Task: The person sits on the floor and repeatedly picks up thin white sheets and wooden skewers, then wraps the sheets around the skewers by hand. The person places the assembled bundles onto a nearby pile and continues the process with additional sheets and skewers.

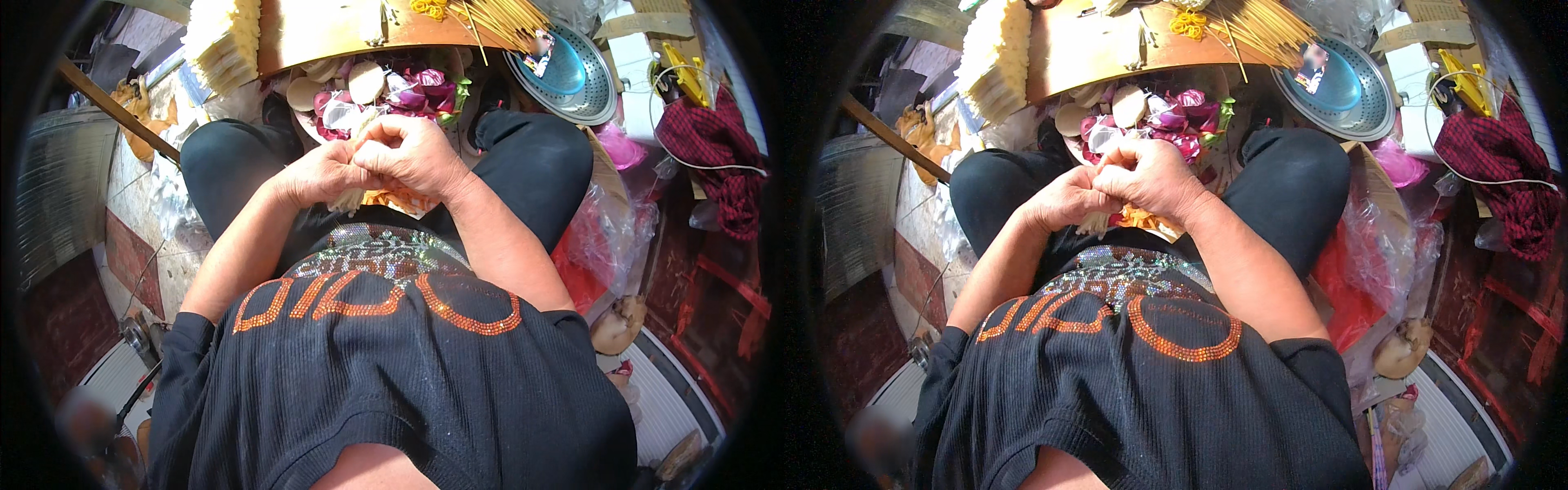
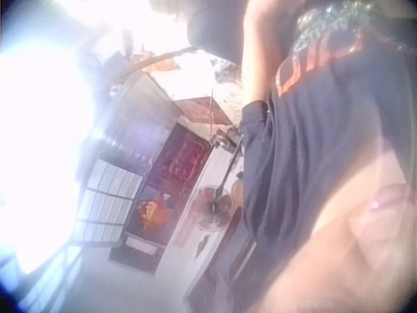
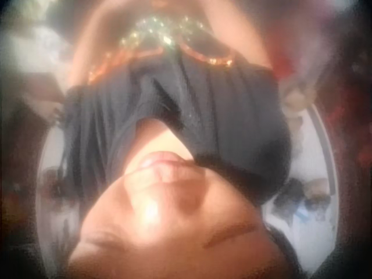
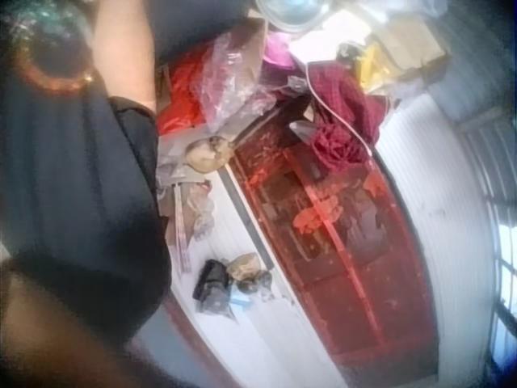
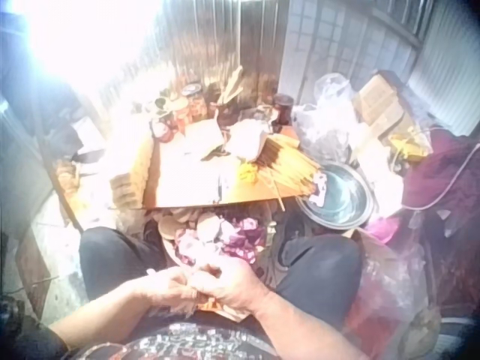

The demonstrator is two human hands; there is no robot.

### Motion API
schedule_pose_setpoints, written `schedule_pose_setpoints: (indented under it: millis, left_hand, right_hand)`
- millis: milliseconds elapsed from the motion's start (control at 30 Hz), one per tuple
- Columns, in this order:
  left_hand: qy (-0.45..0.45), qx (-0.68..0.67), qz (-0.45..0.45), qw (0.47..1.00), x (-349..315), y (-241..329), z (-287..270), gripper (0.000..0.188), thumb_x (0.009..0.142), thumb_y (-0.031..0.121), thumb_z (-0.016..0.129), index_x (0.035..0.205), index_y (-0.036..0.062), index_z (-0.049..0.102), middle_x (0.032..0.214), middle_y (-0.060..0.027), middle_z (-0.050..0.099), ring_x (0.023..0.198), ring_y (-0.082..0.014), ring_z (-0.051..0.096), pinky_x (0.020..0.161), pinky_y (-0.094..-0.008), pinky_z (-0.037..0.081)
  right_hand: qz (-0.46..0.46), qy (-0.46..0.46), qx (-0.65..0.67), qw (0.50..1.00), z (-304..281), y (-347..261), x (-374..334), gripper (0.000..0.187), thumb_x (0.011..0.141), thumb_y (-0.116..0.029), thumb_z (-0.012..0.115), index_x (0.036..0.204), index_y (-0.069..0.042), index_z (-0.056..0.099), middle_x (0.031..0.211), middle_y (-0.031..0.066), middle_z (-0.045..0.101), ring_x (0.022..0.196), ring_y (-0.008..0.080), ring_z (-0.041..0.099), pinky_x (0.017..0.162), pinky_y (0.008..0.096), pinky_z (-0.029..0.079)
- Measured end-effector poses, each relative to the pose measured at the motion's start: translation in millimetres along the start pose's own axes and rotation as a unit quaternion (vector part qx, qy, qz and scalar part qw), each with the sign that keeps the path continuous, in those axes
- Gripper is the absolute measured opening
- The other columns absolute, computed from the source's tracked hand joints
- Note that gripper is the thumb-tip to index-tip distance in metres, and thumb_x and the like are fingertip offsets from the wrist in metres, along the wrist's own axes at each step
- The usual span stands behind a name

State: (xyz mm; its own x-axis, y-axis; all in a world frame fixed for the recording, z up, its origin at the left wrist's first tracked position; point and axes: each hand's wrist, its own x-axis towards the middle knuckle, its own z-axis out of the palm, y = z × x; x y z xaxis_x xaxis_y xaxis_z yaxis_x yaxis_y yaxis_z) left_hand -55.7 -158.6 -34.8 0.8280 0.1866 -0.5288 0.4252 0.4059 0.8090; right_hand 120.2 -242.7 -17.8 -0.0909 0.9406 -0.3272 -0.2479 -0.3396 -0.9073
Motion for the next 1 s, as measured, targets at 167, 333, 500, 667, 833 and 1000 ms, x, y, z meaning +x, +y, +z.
schedule_pose_setpoints:
  millis: [167, 333, 500, 667, 833, 1000]
  left_hand:
    - [0.066, 0.287, 0.104, 0.95, 0.6, 28.4, 4.1, 0.049, 0.081, 0.019, 0.074, 0.122, 0.0023, 0.054, 0.104, -0.0035, 0.061, 0.097, -0.0118, 0.056, 0.088, -0.0277, 0.046]
    - [0.171, 0.358, 0.14, 0.907, -2.5, 38.3, 20.1, 0.051, 0.075, 0.019, 0.078, 0.118, 0.0009, 0.057, 0.101, -0.0062, 0.065, 0.094, -0.014, 0.06, 0.085, -0.0285, 0.049]
    - [0.09, -0.064, 0.087, 0.99, 7.6, 1.7, 21.1, 0.03, 0.081, 0.009, 0.073, 0.108, 0.0009, 0.062, 0.097, -0.0009, 0.065, 0.09, -0.0096, 0.06, 0.08, -0.024, 0.05]
    - [0.029, -0.146, -0.005, 0.989, 5.5, -1.0, 11.2, 0.025, 0.079, 0.009, 0.074, 0.101, 0.0025, 0.065, 0.083, -0.0029, 0.065, 0.067, -0.011, 0.061, 0.061, -0.0237, 0.051]
    - [0.038, -0.12, -0.008, 0.992, 1.6, 11.9, 18.2, 0.022, 0.08, 0.014, 0.073, 0.097, 0.0028, 0.066, 0.077, -0.0031, 0.063, 0.058, -0.0111, 0.057, 0.051, -0.0229, 0.048]
    - [0.053, -0.069, -0.03, 0.996, 3.4, 10.4, 15.9, 0.015, 0.082, 0.013, 0.072, 0.091, 0.0022, 0.066, 0.072, -0.0021, 0.062, 0.053, -0.0102, 0.054, 0.047, -0.0226, 0.044]
  right_hand:
    - [-0.073, 0.075, -0.079, 0.991, -0.9, 9.7, 5.4, 0.014, 0.079, -0.013, 0.071, 0.088, -0.002, 0.068, 0.077, 0.0004, 0.064, 0.069, 0.0054, 0.056, 0.062, 0.0227, 0.048]
    - [-0.065, 0.114, -0.073, 0.989, -2.7, 16.4, 9.1, 0.015, 0.075, -0.015, 0.069, 0.083, -0.002, 0.068, 0.073, 0.002, 0.062, 0.066, 0.0076, 0.056, 0.063, 0.0259, 0.049]
    - [-0.087, 0.101, -0.042, 0.99, 0.3, 15.4, 6.9, 0.015, 0.077, -0.016, 0.069, 0.084, -0.002, 0.067, 0.073, 0.0013, 0.063, 0.066, 0.0075, 0.056, 0.062, 0.0259, 0.049]
    - [-0.053, 0.082, 0.052, 0.994, 0.9, 17.0, 7.6, 0.013, 0.079, -0.012, 0.069, 0.086, -0.001, 0.067, 0.076, 0.0009, 0.064, 0.068, 0.0063, 0.056, 0.062, 0.0239, 0.049]
    - [-0.028, 0.074, 0.042, 0.996, 1.1, 17.3, 12.0, 0.009, 0.082, -0.008, 0.067, 0.087, -0.001, 0.066, 0.076, 0.0005, 0.064, 0.068, 0.0056, 0.056, 0.062, 0.0227, 0.049]
    - [-0.011, 0.053, 0.045, 0.998, -1.4, 15.0, 10.4, 0.014, 0.084, -0.011, 0.069, 0.091, 0.001, 0.066, 0.083, 0.0019, 0.065, 0.072, 0.0072, 0.059, 0.065, 0.0222, 0.051]
